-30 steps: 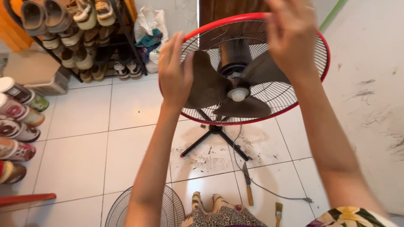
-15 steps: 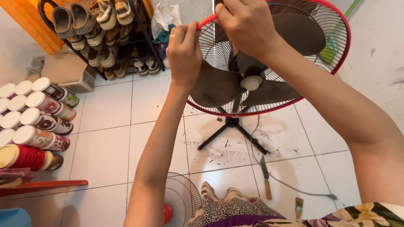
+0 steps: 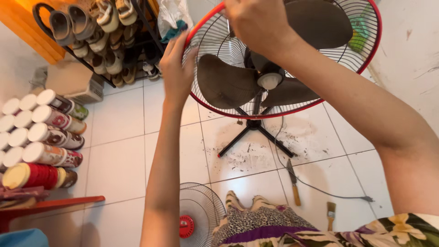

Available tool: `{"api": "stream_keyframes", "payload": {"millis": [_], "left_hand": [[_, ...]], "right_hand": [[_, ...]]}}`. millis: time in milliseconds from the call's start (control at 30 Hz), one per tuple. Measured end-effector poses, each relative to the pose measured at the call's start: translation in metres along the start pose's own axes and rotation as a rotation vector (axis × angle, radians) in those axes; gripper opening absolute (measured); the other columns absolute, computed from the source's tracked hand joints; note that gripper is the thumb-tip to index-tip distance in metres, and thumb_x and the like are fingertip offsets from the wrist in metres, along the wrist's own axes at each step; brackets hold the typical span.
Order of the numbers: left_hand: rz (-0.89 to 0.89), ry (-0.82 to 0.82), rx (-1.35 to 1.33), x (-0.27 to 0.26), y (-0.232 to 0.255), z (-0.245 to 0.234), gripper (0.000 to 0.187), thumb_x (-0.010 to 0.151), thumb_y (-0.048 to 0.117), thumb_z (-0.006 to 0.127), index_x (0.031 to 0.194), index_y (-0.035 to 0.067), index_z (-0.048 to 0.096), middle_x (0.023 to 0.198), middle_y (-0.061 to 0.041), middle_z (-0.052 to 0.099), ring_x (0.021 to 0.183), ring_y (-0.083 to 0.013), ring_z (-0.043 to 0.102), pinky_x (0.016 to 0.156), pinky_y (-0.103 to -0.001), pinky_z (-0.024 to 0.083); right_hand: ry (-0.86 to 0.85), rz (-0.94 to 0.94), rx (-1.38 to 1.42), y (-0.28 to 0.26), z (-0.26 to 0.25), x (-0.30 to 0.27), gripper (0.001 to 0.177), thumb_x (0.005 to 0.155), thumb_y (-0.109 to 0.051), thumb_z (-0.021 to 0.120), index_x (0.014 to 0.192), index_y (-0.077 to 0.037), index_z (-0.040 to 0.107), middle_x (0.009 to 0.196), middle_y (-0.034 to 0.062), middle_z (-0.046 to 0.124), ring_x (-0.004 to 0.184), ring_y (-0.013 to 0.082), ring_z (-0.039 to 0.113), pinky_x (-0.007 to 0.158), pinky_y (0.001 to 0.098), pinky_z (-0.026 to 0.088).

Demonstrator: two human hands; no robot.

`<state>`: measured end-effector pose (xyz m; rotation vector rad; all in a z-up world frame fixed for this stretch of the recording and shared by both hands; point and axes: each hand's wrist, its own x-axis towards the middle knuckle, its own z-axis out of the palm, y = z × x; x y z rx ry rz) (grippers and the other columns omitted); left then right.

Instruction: The person reassembles a standing electric fan by hand. They attach the fan blades to the motor hub, secure the central cap, then fit the rear and front wire cages onto the fan head, aligning and pressing them into place.

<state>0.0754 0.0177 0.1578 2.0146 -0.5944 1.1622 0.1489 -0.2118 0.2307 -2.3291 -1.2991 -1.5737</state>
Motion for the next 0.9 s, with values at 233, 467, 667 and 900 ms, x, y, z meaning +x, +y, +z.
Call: {"api": "stream_keyframes", "payload": {"millis": [233,467,667,900], "left_hand": [[-0.232,0.036,0.134,-0.050,-0.035,-0.002,0.019,0.098,-0.004,0.064,0.116,-0.002,0.068,0.103,-0.013,0.069,0.086,-0.0244,0.068,0.074,-0.035,0.055],[-0.256,-0.011,-0.025,-0.057,-0.039,-0.002,0.019,0.100,-0.005,0.060,0.117,-0.002,0.066,0.103,-0.015,0.068,0.088,-0.0275,0.070,0.073,-0.033,0.061],[-0.324,0.031,0.079,-0.071,-0.046,0.005,0.016,0.099,-0.003,0.062,0.114,-0.002,0.069,0.091,-0.016,0.067,0.077,-0.0319,0.066,0.068,-0.042,0.051],[-0.320,0.150,0.187,-0.080,-0.047,0.014,0.018,0.097,-0.004,0.062,0.114,-0.001,0.069,0.091,-0.017,0.067,0.081,-0.0348,0.066,0.073,-0.043,0.052]], "right_hand": [[0.036,-0.364,-0.091,-0.068,0.042,0.025,0.013,0.082,-0.020,0.067,0.086,-0.008,0.070,0.086,0.0029,0.064,0.088,0.0192,0.064,0.085,0.0345,0.051],[-0.175,-0.533,0.004,-0.087,0.074,0.033,0.013,0.076,-0.023,0.068,0.074,-0.010,0.068,0.080,0.0006,0.061,0.092,0.0205,0.064,0.079,0.0334,0.047],[-0.099,-0.515,-0.079,-0.089,0.083,0.029,0.015,0.078,-0.026,0.067,0.073,-0.011,0.067,0.084,-0.0005,0.061,0.097,0.0195,0.064,0.086,0.0333,0.047],[-0.071,-0.454,-0.104,-0.104,0.083,0.027,0.016,0.084,-0.025,0.065,0.077,-0.011,0.067,0.093,0.0026,0.062,0.106,0.0202,0.059,0.092,0.0317,0.043]]}}
